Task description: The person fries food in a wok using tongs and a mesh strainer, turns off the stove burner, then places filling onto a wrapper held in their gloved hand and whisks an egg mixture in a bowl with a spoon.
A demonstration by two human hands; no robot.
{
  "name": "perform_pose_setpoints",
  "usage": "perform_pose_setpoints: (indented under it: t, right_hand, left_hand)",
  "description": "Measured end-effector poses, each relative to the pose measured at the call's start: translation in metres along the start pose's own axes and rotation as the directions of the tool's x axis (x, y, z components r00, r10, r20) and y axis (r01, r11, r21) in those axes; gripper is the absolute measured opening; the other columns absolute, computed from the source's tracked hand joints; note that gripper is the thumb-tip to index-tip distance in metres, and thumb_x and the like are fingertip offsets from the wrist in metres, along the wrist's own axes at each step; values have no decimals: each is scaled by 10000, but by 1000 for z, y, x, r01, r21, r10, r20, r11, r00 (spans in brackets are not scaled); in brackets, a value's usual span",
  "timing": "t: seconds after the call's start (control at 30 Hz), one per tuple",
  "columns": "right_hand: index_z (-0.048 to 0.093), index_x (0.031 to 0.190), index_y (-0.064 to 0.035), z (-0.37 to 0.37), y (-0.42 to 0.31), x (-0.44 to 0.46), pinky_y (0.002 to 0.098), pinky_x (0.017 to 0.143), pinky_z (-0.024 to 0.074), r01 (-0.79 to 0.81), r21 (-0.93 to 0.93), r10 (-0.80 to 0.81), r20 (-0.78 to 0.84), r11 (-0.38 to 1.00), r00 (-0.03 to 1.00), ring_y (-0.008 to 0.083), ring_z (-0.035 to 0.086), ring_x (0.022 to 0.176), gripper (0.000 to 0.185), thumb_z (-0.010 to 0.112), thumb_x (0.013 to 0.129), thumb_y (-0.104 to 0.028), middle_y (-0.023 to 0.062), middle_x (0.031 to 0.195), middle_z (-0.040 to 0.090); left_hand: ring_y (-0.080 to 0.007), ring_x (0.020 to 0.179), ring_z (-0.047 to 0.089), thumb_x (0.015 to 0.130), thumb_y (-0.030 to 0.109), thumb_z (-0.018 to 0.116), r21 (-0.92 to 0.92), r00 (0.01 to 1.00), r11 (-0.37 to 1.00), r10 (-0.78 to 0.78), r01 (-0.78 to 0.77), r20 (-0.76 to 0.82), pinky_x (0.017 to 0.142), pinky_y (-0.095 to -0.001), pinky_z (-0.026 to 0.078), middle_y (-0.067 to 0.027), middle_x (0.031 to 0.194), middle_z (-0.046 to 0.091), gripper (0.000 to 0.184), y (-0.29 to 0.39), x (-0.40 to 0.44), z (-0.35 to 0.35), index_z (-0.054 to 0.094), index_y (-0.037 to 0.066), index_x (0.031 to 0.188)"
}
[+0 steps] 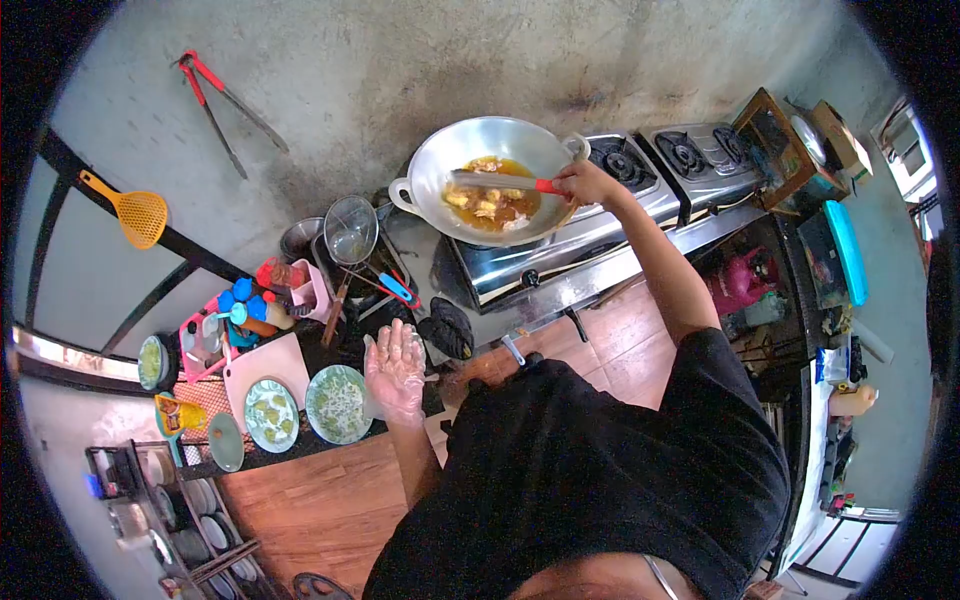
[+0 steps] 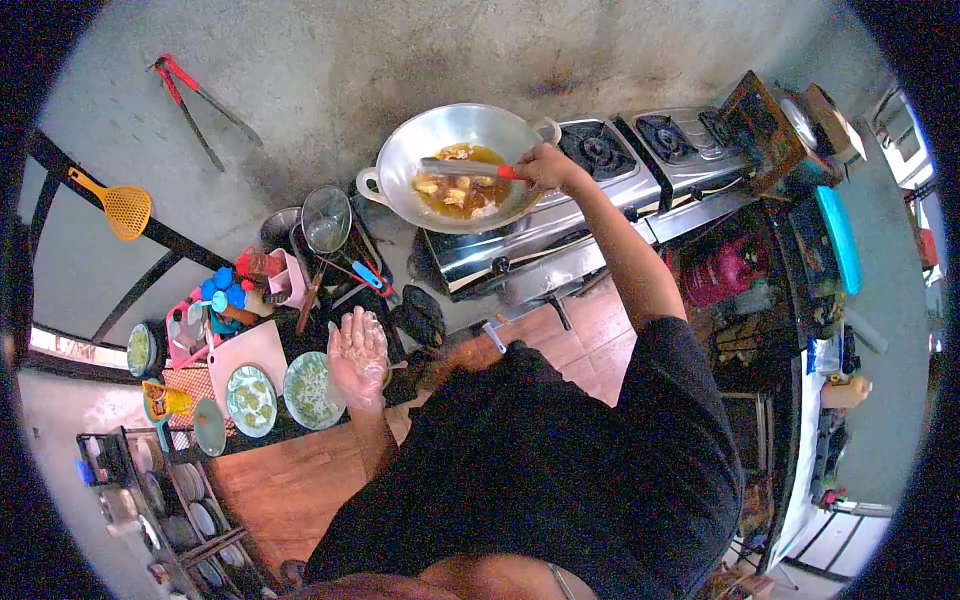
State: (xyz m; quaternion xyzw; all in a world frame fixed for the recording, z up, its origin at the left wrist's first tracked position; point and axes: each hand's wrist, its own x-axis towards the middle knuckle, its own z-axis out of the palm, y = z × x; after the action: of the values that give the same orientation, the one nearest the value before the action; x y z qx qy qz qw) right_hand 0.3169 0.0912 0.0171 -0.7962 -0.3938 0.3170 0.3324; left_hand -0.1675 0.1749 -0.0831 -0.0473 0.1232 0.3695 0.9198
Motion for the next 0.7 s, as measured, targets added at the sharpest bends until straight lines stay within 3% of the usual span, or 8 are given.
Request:
perform_pose_setpoints:
  t: [0.1,0.17,0.2,0.23,0.33,0.47,0.6,0.7]
  right_hand:
    - [712,1002,44,-15,-26,-34,295,576,511,61,60,-54,-110,996,992,137,621,612,294,670,880,-220,71,704,664]
    - [703,1021,45,-28,-5,-35,317,611,524,195,-67,-204,-183,979,962,166,659,647,322,682,869,-238,116,741,693]
    - [713,1040,-22,-32,1,-42,369,667,537,144,-125,-171,-245,982,954,260,704,721,318,686,860,-282,171,810,711]
    - [713,1040,-22,-34,2,-51,369,667,537,148,-122,-174,-239,981,955,260,704,721,318,686,860,-282,171,810,711]
    - [737,1022,-152,-40,1,-83,464,729,532,-17,-434,-174,-396,901,902,386,670,849,266,671,858,-350,186,881,698]
    - [722,913,-95,-38,7,-86,473,699,551,-87,-627,-168,-336,774,927,379,685,790,231,663,854,-310,190,829,696]
    - [696,821,-66,-27,3,-73,461,654,567,10,-765,-290,-232,644,929,368,697,745,227,654,835,-288,189,779,691]
    - [689,857,-56,-36,9,-60,449,664,569,-1,-791,-310,-241,612,920,350,704,749,198,625,843,-243,181,804,699]
  left_hand:
    - [-346,1310,475,1013,300,445,52,999,999,13,-11,-37,989,-522,489,-185,1416,489,405,-14,2,0,559,-14,1242]
    - [-341,1273,505,1010,294,471,128,993,991,43,-29,-110,970,-503,507,-192,1394,502,391,-30,4,4,541,-10,1246]
    - [-339,1265,509,1008,300,480,149,989,989,39,-17,-144,965,-496,509,-194,1400,494,407,-39,7,5,517,-11,1268]
    - [-337,1257,512,1005,305,488,168,983,986,35,-5,-179,960,-489,511,-195,1406,486,427,-48,9,7,494,-13,1289]
    - [-327,1274,494,998,338,485,300,968,953,33,44,-247,968,-453,492,-203,1413,476,466,-82,18,11,467,-5,1313]
    - [-333,1114,599,976,314,516,331,955,932,-48,148,-293,958,-455,498,-181,1246,613,365,-125,44,-21,566,12,1175]
    - [-337,1066,615,959,318,538,245,948,950,-116,193,-296,938,-457,508,-185,1178,647,353,-172,76,-64,609,2,1100]
    - [-313,1005,658,967,409,507,417,929,863,-141,284,-341,880,-437,532,-169,1150,670,406,-199,99,-87,597,51,1138]
